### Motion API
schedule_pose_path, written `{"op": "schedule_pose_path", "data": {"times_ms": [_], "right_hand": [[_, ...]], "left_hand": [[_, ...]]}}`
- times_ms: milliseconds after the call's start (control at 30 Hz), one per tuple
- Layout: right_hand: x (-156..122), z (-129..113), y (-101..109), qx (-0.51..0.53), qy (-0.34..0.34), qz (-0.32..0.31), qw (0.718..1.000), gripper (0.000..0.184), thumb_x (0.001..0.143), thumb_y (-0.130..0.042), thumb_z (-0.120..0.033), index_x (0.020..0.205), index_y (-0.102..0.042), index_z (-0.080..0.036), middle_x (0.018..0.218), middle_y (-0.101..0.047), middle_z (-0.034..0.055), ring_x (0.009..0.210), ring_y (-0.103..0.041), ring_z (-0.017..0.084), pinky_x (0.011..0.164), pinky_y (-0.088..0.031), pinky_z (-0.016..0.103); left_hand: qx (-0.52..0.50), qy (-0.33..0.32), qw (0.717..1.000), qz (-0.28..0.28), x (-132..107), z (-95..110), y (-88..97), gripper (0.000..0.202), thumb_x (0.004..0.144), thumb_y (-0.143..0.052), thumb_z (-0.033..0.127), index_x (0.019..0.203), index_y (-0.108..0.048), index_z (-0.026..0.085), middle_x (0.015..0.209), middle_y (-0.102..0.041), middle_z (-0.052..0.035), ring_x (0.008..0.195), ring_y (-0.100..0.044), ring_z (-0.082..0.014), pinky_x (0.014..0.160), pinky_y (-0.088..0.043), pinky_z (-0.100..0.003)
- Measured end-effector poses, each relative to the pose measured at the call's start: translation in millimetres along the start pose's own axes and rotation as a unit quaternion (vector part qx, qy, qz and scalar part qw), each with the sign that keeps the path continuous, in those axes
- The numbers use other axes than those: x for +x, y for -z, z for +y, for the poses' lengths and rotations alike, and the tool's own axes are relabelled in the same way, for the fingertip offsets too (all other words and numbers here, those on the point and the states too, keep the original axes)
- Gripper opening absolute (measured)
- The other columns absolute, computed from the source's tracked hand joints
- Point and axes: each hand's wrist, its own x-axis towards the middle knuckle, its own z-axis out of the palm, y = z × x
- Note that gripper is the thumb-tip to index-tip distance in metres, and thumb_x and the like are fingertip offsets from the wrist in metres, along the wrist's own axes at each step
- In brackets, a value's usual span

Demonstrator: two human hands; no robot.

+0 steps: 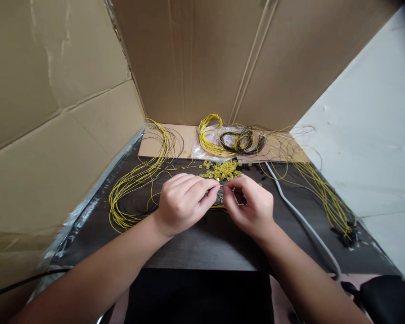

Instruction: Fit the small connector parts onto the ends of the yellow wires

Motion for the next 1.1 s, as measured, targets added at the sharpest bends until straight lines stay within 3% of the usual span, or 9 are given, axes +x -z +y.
{"op": "schedule_pose_path", "data": {"times_ms": [500, 700, 1100], "right_hand": [[0.5, 1.2, -2.0, 0.003, 0.021, 0.005, 1.000, 0.011, 0.085, -0.061, -0.009, 0.089, -0.059, -0.019, 0.070, -0.059, -0.0021, 0.053, -0.046, 0.008, 0.055, -0.043, 0.022], [1.4, 2.6, -1.7, -0.020, 0.036, 0.003, 0.999, 0.012, 0.084, -0.062, -0.008, 0.088, -0.059, -0.019, 0.069, -0.058, -0.0022, 0.055, -0.046, 0.008, 0.057, -0.042, 0.022], [1.3, 7.3, -1.1, -0.033, 0.063, -0.005, 0.997, 0.012, 0.085, -0.062, -0.007, 0.088, -0.058, -0.018, 0.070, -0.058, -0.0012, 0.058, -0.046, 0.009, 0.058, -0.040, 0.023]], "left_hand": [[-0.011, 0.004, 1.000, -0.004, -1.1, 0.8, -0.2, 0.010, 0.083, -0.070, 0.015, 0.093, -0.067, 0.017, 0.082, -0.076, -0.0014, 0.070, -0.070, -0.0143, 0.071, -0.053, -0.029], [-0.021, 0.018, 1.000, -0.004, -2.9, -0.7, -2.4, 0.021, 0.083, -0.071, 0.015, 0.104, -0.068, 0.016, 0.088, -0.077, -0.0025, 0.073, -0.070, -0.0150, 0.075, -0.055, -0.029], [-0.132, 0.134, 0.982, -0.021, 2.1, 0.6, -5.4, 0.009, 0.087, -0.067, 0.016, 0.096, -0.070, 0.018, 0.088, -0.075, -0.0009, 0.077, -0.069, -0.0121, 0.076, -0.055, -0.024]]}}
